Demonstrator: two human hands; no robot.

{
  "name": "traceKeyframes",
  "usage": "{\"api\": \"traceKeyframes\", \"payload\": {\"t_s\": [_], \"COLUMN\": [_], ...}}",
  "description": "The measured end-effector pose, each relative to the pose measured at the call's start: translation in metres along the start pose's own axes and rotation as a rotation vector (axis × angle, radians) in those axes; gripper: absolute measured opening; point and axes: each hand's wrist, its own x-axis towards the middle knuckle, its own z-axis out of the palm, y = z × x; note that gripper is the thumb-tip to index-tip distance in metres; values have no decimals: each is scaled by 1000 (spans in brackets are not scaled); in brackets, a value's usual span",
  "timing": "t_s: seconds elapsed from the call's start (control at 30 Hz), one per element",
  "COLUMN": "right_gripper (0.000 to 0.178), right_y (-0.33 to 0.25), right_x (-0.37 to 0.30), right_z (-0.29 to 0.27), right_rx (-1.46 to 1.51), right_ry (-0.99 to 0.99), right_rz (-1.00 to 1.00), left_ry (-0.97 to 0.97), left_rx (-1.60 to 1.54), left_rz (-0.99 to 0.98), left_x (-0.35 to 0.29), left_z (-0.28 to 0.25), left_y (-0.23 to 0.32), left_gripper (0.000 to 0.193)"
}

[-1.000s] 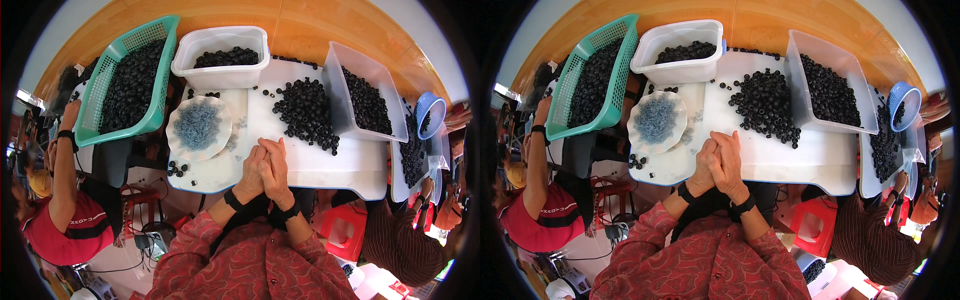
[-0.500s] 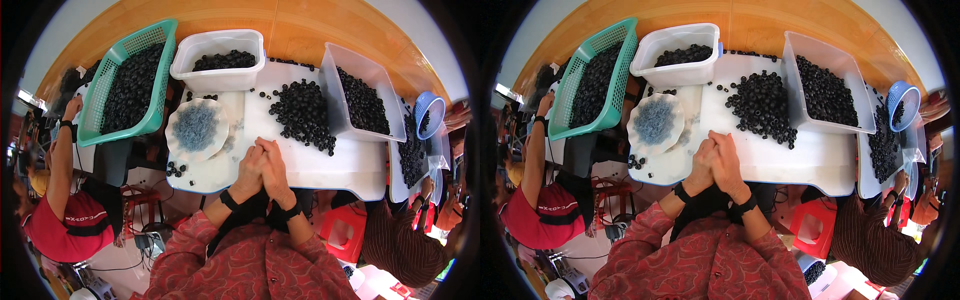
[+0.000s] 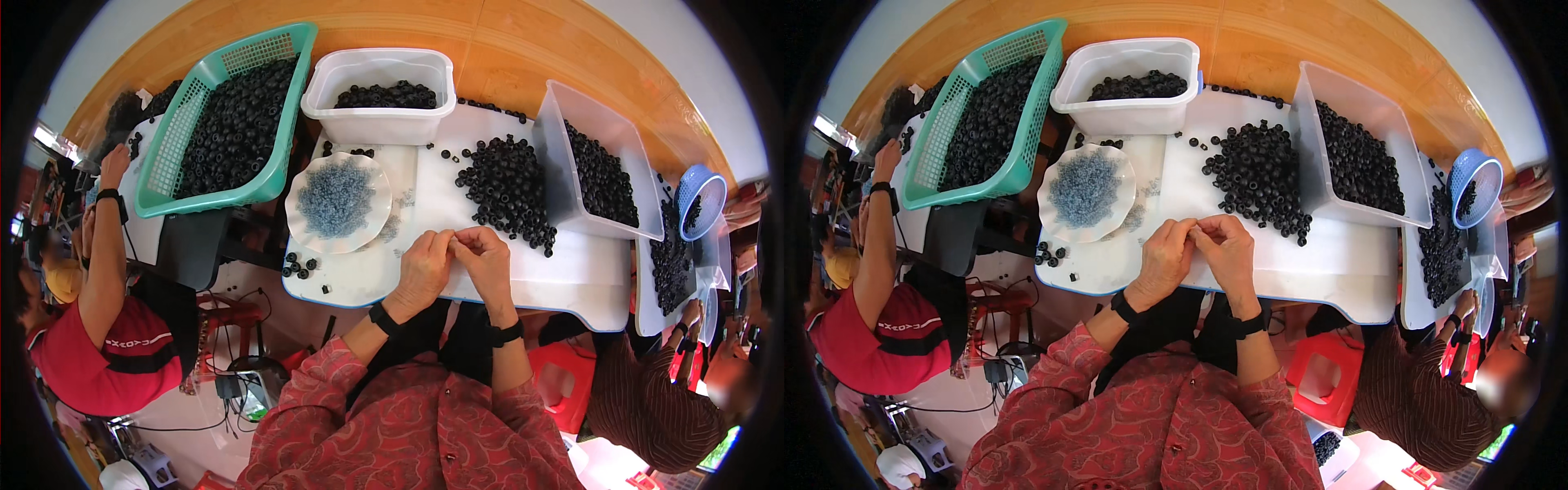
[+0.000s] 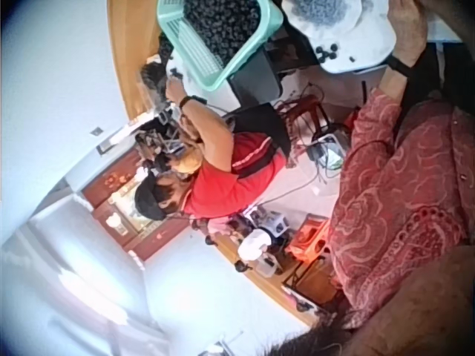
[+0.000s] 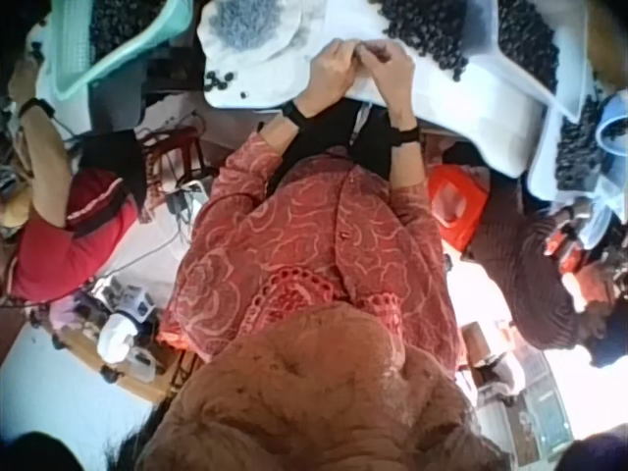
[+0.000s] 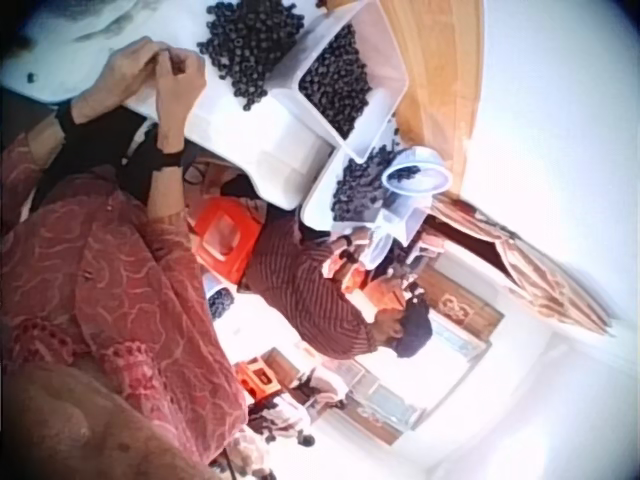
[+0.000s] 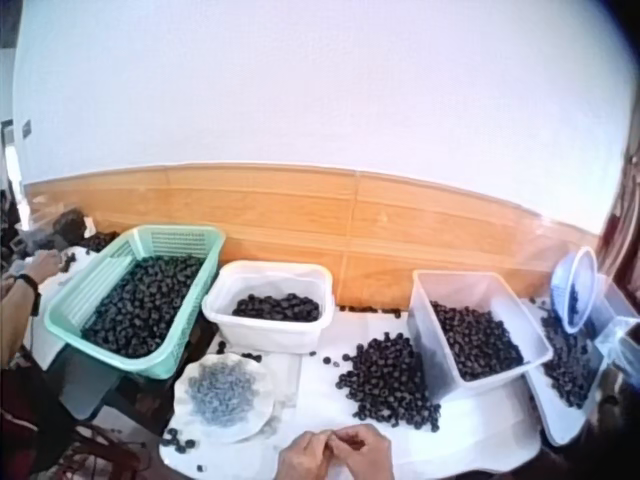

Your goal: Sorting and inspecting black rubber gaskets on a production table.

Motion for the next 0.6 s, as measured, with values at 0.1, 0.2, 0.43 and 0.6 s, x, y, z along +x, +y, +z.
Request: {"api": "traceKeyframes", "payload": {"t_s": [0.1,0.2,0.43,0.6], "right_gripper": [14,13,8,8], "right_y": [-4,-4,-12,-11], "right_x": [5,10,12,14], "right_z": [-3,-2,-2,-1], "right_rx": [-53,-106,-90,-122], "right_ry": [-17,-26,-55,-44], "right_rz": [63,92,179,170], "left_ry": [10,14,-79,-68], "left_rx": [-10,-14,-81,-106], "left_rz": [-19,6,32,24], "left_x": [0,-2,0,0], "left_z": [2,2,-8,-9], "left_y": [1,-2,-2,-1], "left_gripper": [32,33,36,38]}}
